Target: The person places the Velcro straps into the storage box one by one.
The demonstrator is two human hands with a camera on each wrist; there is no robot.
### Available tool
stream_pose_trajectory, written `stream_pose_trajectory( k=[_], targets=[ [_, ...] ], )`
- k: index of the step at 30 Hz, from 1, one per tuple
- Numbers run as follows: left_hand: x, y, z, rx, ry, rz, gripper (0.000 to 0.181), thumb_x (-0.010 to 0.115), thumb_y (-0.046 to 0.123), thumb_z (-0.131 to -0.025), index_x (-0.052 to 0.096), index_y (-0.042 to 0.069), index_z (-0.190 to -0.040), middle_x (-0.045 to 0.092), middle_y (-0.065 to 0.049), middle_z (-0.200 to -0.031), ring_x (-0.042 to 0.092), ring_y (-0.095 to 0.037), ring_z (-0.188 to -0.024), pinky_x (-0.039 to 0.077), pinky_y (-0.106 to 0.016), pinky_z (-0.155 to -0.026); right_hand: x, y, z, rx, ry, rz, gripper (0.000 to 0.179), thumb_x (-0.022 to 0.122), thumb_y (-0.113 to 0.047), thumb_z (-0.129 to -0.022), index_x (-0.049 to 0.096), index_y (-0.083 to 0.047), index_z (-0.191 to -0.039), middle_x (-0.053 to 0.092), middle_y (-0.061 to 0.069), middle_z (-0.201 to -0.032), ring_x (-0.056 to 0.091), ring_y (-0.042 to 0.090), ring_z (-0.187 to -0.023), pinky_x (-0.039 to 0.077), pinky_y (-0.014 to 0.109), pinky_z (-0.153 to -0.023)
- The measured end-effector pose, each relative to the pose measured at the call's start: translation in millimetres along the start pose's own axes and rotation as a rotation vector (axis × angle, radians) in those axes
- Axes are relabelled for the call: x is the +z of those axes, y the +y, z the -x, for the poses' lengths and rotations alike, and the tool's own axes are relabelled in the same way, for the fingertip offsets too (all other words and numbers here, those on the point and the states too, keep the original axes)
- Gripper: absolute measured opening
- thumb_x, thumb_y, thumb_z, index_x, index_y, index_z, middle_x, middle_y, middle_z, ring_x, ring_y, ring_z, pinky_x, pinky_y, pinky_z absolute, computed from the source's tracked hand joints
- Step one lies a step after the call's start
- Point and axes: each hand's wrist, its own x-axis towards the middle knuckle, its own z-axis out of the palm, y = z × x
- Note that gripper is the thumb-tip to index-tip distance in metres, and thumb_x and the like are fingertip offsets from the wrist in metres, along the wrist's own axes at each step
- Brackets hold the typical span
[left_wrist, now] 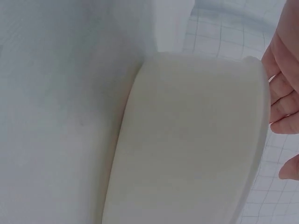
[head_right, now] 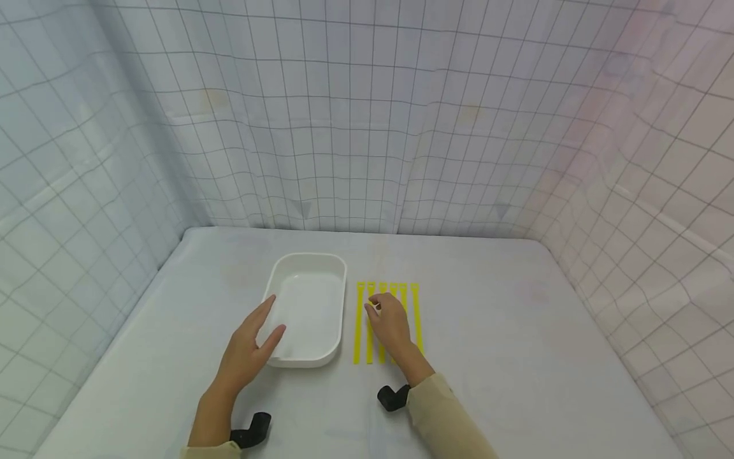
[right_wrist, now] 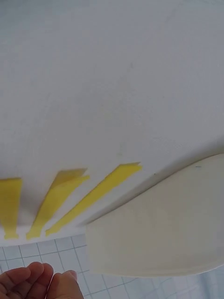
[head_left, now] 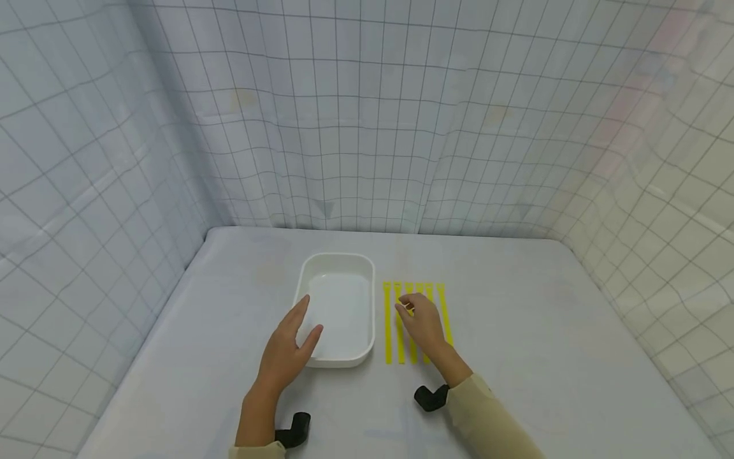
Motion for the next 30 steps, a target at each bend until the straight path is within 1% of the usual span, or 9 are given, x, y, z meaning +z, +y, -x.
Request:
stream_pose_trajectory(
  k=[2,5,10,13,18,22,26,30],
  targets=[
    [2.2,-2.5,3.3,-0.019,0.003,0.023,0.062,0.061,0.026,-0.089,0.036,0.001,-0.140,0.038,-0.015,-0.141,0.035,-0.031,-0.128,0.033,-0.050,-0.101,2,1,1.1,0.023,-0.002,-0.016,0.014,0.069,-0.010,-0.082,0.066,0.000,-0.092,0.064,0.009,-0.092,0.060,0.021,-0.077,0.052,0.031,-0.066],
    [5.3,-6.3,7.1,-0.026,0.018,0.052,0.063,0.062,0.026,-0.089,0.035,0.003,-0.141,0.038,-0.014,-0.141,0.034,-0.031,-0.128,0.033,-0.051,-0.101,5,3,2.6,0.043,-0.009,-0.029,0.013,0.069,-0.010,-0.082,0.066,-0.001,-0.092,0.064,0.008,-0.092,0.060,0.020,-0.077,0.051,0.030,-0.066],
    [6.5,-15.3,10.8,-0.020,0.079,0.079,0.064,0.064,0.023,-0.087,0.035,0.003,-0.140,0.039,-0.016,-0.140,0.036,-0.032,-0.127,0.033,-0.053,-0.100,9,5,2.2,0.053,-0.010,-0.063,0.012,0.069,-0.010,-0.082,0.067,-0.001,-0.091,0.064,0.008,-0.091,0.059,0.018,-0.075,0.052,0.030,-0.066],
    [4.7,-21.9,13.2,-0.047,0.095,0.091,0.067,0.066,0.023,-0.085,0.035,0.001,-0.140,0.038,-0.018,-0.139,0.035,-0.034,-0.127,0.031,-0.055,-0.100,10,7,1.2,0.058,-0.002,-0.067,0.011,0.069,-0.009,-0.082,0.067,-0.002,-0.090,0.064,0.007,-0.089,0.059,0.017,-0.074,0.051,0.030,-0.066],
    [0.0,-31.9,17.7,-0.136,0.041,0.112,0.074,0.067,0.028,-0.084,0.030,-0.001,-0.141,0.035,-0.021,-0.140,0.031,-0.037,-0.129,0.027,-0.059,-0.101,11,9,-1.3,0.091,0.006,-0.079,0.012,0.069,-0.009,-0.082,0.067,0.000,-0.091,0.065,0.007,-0.088,0.059,0.018,-0.074,0.051,0.031,-0.067],
    [-2.9,-36.6,19.3,-0.163,-0.012,0.121,0.079,0.068,0.029,-0.083,0.027,-0.005,-0.141,0.034,-0.023,-0.141,0.029,-0.038,-0.129,0.026,-0.059,-0.101,13,12,-5.0,0.147,0.000,-0.084,0.013,0.068,-0.009,-0.083,0.067,0.000,-0.093,0.065,0.006,-0.088,0.059,0.017,-0.075,0.051,0.030,-0.067],
    [-2.7,-38.8,19.8,-0.194,-0.074,0.144,0.086,0.070,0.033,-0.081,0.023,-0.005,-0.142,0.029,-0.022,-0.144,0.027,-0.038,-0.131,0.026,-0.056,-0.103,15,16,-9.6,0.184,-0.011,-0.080,0.013,0.068,-0.008,-0.083,0.067,-0.001,-0.094,0.065,0.006,-0.087,0.059,0.017,-0.075,0.051,0.030,-0.066],
    [-2.2,-39.7,19.4,-0.203,-0.116,0.184,0.092,0.073,0.034,-0.078,0.020,-0.005,-0.143,0.025,-0.024,-0.145,0.027,-0.040,-0.130,0.030,-0.053,-0.101,17,18,-16.7,0.216,-0.023,-0.092,0.013,0.067,-0.011,-0.084,0.067,-0.001,-0.093,0.064,0.005,-0.086,0.057,0.017,-0.075,0.050,0.030,-0.067]
  ],
)
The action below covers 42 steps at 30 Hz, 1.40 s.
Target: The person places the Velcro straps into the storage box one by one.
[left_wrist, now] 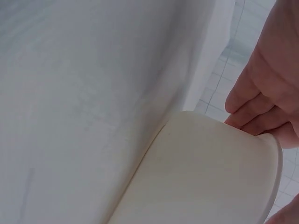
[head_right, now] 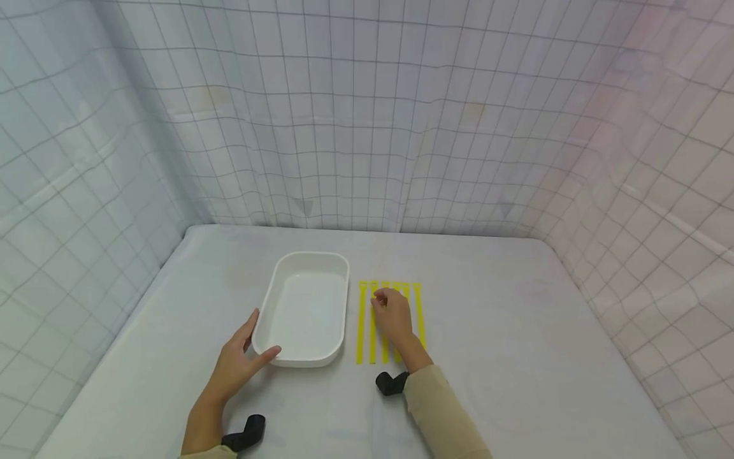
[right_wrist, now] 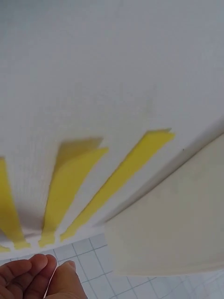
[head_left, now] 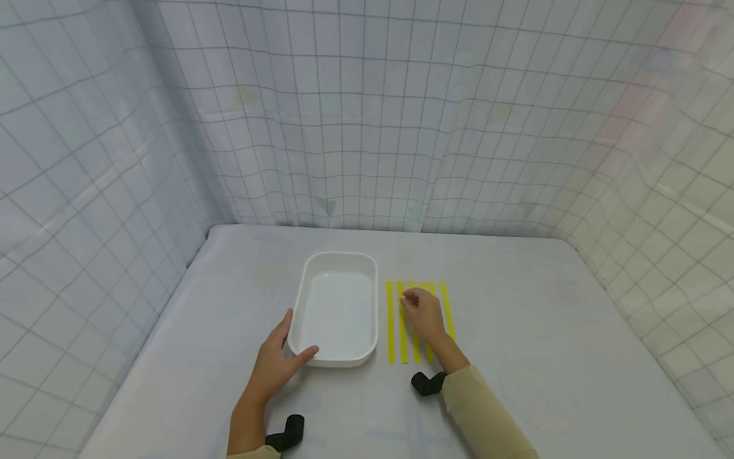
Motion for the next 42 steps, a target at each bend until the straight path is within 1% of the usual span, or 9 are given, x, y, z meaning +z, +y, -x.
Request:
stream_pose_trajectory(
  k=[6,10,16,19,26,30,33,37,42],
  targets=[
    [-1.8,-3.1,-0.8,-0.015,-0.038,0.058,0.105,0.081,0.033,-0.069,0.017,-0.004,-0.144,0.024,-0.023,-0.145,0.028,-0.039,-0.130,0.030,-0.052,-0.101,1,-2,-11.2,0.013,-0.006,-0.041,0.015,0.066,-0.015,-0.086,0.067,-0.002,-0.092,0.064,0.006,-0.086,0.057,0.019,-0.077,0.050,0.032,-0.069],
    [-2.5,-4.1,-0.4,-0.032,-0.041,0.081,0.110,0.084,0.033,-0.064,0.018,-0.003,-0.144,0.025,-0.021,-0.145,0.028,-0.037,-0.130,0.030,-0.049,-0.102,1,-3,-19.6,0.008,-0.025,-0.037,0.014,0.066,-0.014,-0.086,0.067,-0.002,-0.091,0.064,0.007,-0.085,0.057,0.019,-0.076,0.050,0.032,-0.068],
    [-2.6,-6.0,-0.1,-0.019,-0.027,0.102,0.109,0.085,0.031,-0.064,0.020,-0.004,-0.143,0.027,-0.021,-0.145,0.030,-0.035,-0.130,0.030,-0.047,-0.102,-1,1,-35.5,-0.043,-0.033,-0.001,0.011,0.067,-0.009,-0.084,0.067,0.001,-0.089,0.065,0.008,-0.082,0.058,0.021,-0.073,0.051,0.033,-0.066],
    [-4.2,-5.7,0.3,-0.011,-0.024,0.107,0.107,0.084,0.029,-0.064,0.020,-0.005,-0.143,0.027,-0.021,-0.144,0.030,-0.036,-0.129,0.031,-0.048,-0.102,1,1,-41.3,-0.041,-0.042,0.004,0.011,0.067,-0.006,-0.083,0.066,0.002,-0.092,0.065,0.010,-0.084,0.060,0.022,-0.076,0.052,0.033,-0.068],
    [-6.6,-7.7,0.0,-0.021,-0.016,0.113,0.107,0.085,0.029,-0.063,0.022,-0.003,-0.143,0.027,-0.019,-0.145,0.029,-0.034,-0.131,0.030,-0.044,-0.103,10,-4,-55.0,0.017,-0.111,-0.021,0.016,0.067,-0.003,-0.082,0.066,0.003,-0.096,0.066,0.012,-0.089,0.061,0.024,-0.080,0.052,0.034,-0.073],
    [-6.5,-8.2,0.1,-0.004,-0.018,0.101,0.106,0.085,0.027,-0.063,0.023,-0.005,-0.143,0.027,-0.020,-0.145,0.029,-0.035,-0.130,0.031,-0.044,-0.102,15,-6,-60.6,0.062,-0.174,-0.010,0.022,0.068,-0.003,-0.080,0.066,0.004,-0.101,0.066,0.014,-0.095,0.062,0.025,-0.085,0.052,0.036,-0.077],
    [-6.3,-7.1,0.1,0.000,-0.026,0.115,0.107,0.086,0.028,-0.062,0.023,-0.005,-0.143,0.027,-0.019,-0.145,0.029,-0.034,-0.131,0.030,-0.043,-0.102,17,-8,-63.1,0.092,-0.211,-0.005,0.026,0.069,-0.002,-0.078,0.065,0.005,-0.103,0.066,0.015,-0.096,0.062,0.027,-0.086,0.052,0.037,-0.078],
    [-5.7,-6.0,-0.4,-0.007,-0.037,0.135,0.109,0.086,0.030,-0.061,0.023,-0.003,-0.143,0.025,-0.016,-0.146,0.027,-0.030,-0.132,0.029,-0.039,-0.103,19,-11,-65.4,0.126,-0.228,0.010,0.027,0.068,0.000,-0.076,0.065,0.007,-0.103,0.064,0.014,-0.090,0.059,0.025,-0.083,0.051,0.036,-0.077],
    [-4.6,-7.5,-1.0,0.003,-0.047,0.124,0.109,0.086,0.030,-0.061,0.022,-0.004,-0.143,0.025,-0.016,-0.147,0.027,-0.029,-0.132,0.029,-0.037,-0.103,21,-10,-65.8,0.188,-0.238,0.004,0.026,0.069,-0.001,-0.077,0.064,0.006,-0.101,0.062,0.013,-0.090,0.057,0.024,-0.083,0.051,0.035,-0.077]
  ],
)
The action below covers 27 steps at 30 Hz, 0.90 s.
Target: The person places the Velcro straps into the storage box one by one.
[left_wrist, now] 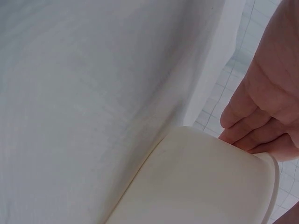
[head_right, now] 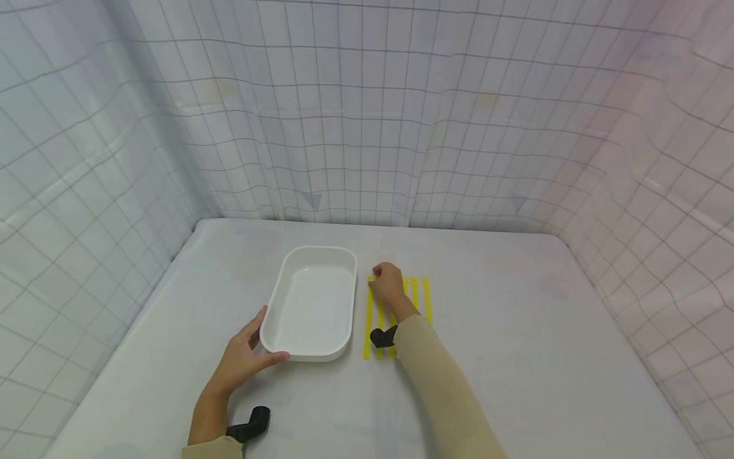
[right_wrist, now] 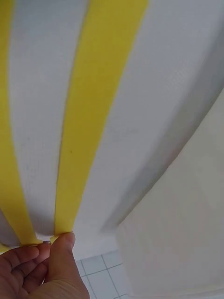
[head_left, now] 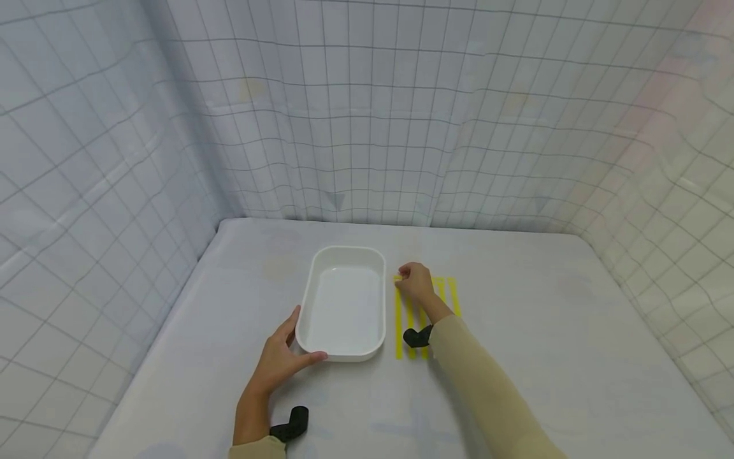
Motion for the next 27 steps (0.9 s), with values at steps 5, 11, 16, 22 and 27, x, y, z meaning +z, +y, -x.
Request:
stream_pose_trajectory(
  k=[5,11,16,22,27],
  targets=[
    [-0.4,-1.7,-1.0,0.017,0.003,0.003,0.109,0.086,0.030,-0.062,0.022,-0.003,-0.143,0.025,-0.016,-0.147,0.027,-0.030,-0.132,0.028,-0.038,-0.103,1.2,0.4,-2.6,0.034,0.006,0.001,0.022,0.070,-0.002,-0.077,0.064,0.004,-0.097,0.061,0.012,-0.087,0.057,0.024,-0.081,0.050,0.033,-0.076],
    [-0.8,0.2,-0.3,0.008,0.001,0.000,0.108,0.085,0.031,-0.062,0.022,-0.003,-0.143,0.025,-0.016,-0.147,0.026,-0.030,-0.133,0.028,-0.039,-0.103,2.5,3.6,-4.6,0.053,0.006,0.012,0.019,0.071,-0.004,-0.077,0.066,0.003,-0.094,0.060,0.009,-0.083,0.055,0.021,-0.076,0.050,0.033,-0.072],
    [-0.4,0.5,0.9,0.010,0.000,0.019,0.106,0.085,0.029,-0.063,0.023,-0.004,-0.143,0.026,-0.018,-0.146,0.027,-0.032,-0.132,0.027,-0.042,-0.103,2.0,3.7,-2.4,0.106,0.008,-0.021,0.016,0.072,-0.005,-0.076,0.066,0.002,-0.090,0.061,0.010,-0.083,0.056,0.023,-0.077,0.050,0.034,-0.072],
    [-0.5,0.4,1.6,0.000,0.000,0.007,0.107,0.085,0.029,-0.063,0.022,-0.003,-0.143,0.025,-0.016,-0.147,0.026,-0.030,-0.132,0.028,-0.041,-0.103,2.7,2.7,-0.3,0.137,0.009,-0.024,0.017,0.073,-0.008,-0.077,0.067,0.002,-0.089,0.063,0.010,-0.084,0.057,0.022,-0.075,0.051,0.032,-0.068],
    [-1.7,5.6,2.0,0.001,-0.006,0.003,0.106,0.085,0.027,-0.064,0.021,-0.005,-0.143,0.024,-0.019,-0.147,0.025,-0.032,-0.133,0.027,-0.040,-0.103,3.7,1.2,2.4,0.127,0.029,-0.021,0.015,0.072,-0.008,-0.077,0.067,0.002,-0.087,0.064,0.011,-0.083,0.058,0.022,-0.074,0.051,0.031,-0.066]
  ],
)
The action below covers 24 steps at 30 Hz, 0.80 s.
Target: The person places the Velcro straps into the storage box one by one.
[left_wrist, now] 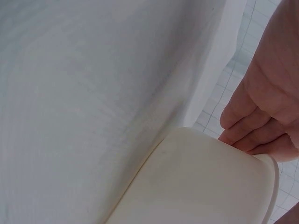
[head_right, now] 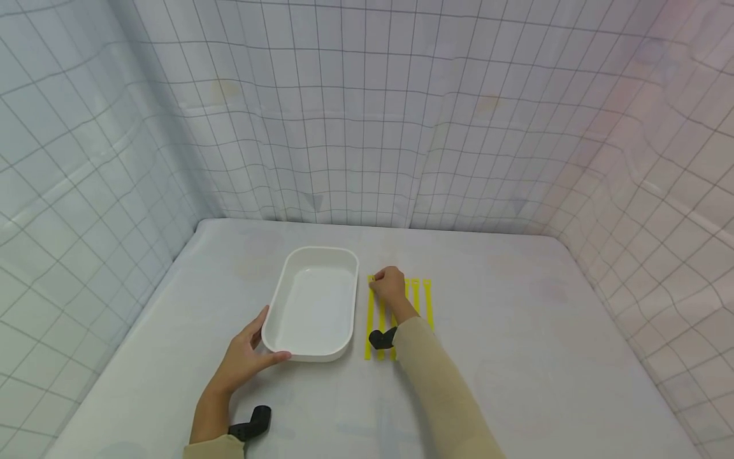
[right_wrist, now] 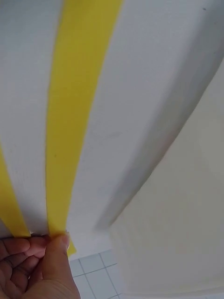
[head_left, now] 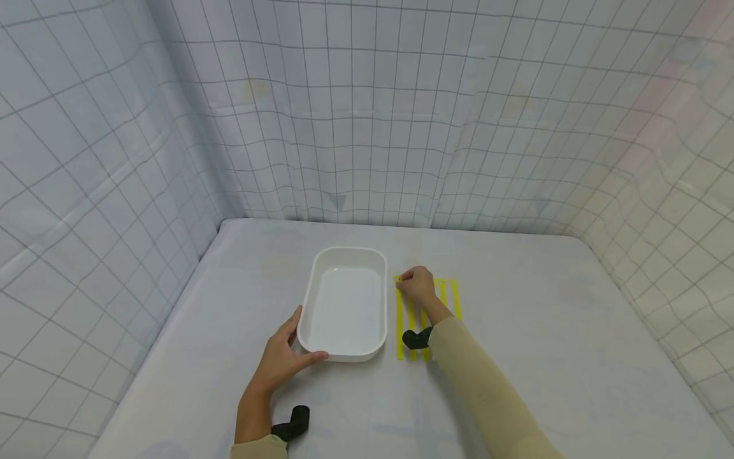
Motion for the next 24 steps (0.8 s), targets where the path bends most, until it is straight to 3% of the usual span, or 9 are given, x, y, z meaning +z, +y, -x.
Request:
stream_pose_trajectory(
  k=[1,6,8,14,24],
  targets=[
    [-1.0,6.2,1.0,0.000,-0.002,-0.003,0.105,0.085,0.025,-0.064,0.022,-0.007,-0.142,0.024,-0.021,-0.146,0.026,-0.034,-0.132,0.028,-0.041,-0.103,0,0,1.1,0.002,0.002,-0.002,0.015,0.072,-0.008,-0.078,0.067,0.003,-0.088,0.064,0.011,-0.084,0.058,0.022,-0.074,0.051,0.031,-0.067],
    [-1.0,5.1,1.2,-0.008,-0.006,0.003,0.105,0.085,0.024,-0.064,0.021,-0.006,-0.143,0.024,-0.020,-0.146,0.025,-0.033,-0.132,0.027,-0.041,-0.103,-2,1,2.6,0.031,-0.011,-0.018,0.017,0.067,-0.011,-0.083,0.067,0.003,-0.092,0.064,0.011,-0.090,0.057,0.022,-0.077,0.051,0.031,-0.068],
    [0.8,-7.0,-0.4,-0.003,-0.004,0.011,0.108,0.085,0.029,-0.063,0.021,-0.002,-0.144,0.024,-0.016,-0.147,0.025,-0.030,-0.133,0.027,-0.039,-0.104,-2,2,2.1,0.043,-0.012,-0.035,0.018,0.065,-0.012,-0.084,0.068,0.003,-0.094,0.064,0.012,-0.092,0.057,0.022,-0.077,0.051,0.030,-0.067],
    [-0.4,-5.7,-2.0,0.001,-0.010,0.018,0.106,0.085,0.025,-0.065,0.020,-0.003,-0.144,0.023,-0.018,-0.147,0.024,-0.031,-0.133,0.026,-0.040,-0.105,-4,4,3.4,0.047,0.006,-0.106,0.021,0.065,-0.013,-0.085,0.069,0.004,-0.096,0.066,0.014,-0.095,0.058,0.023,-0.077,0.050,0.029,-0.066],
    [-5.5,33.9,5.0,-0.015,-0.006,0.009,0.099,0.083,0.011,-0.066,0.021,-0.012,-0.139,0.024,-0.026,-0.144,0.026,-0.039,-0.131,0.027,-0.044,-0.103,-12,2,9.8,0.124,0.002,-0.220,0.024,0.067,-0.017,-0.085,0.068,0.002,-0.099,0.065,0.012,-0.096,0.059,0.023,-0.086,0.050,0.032,-0.078]
  ],
)
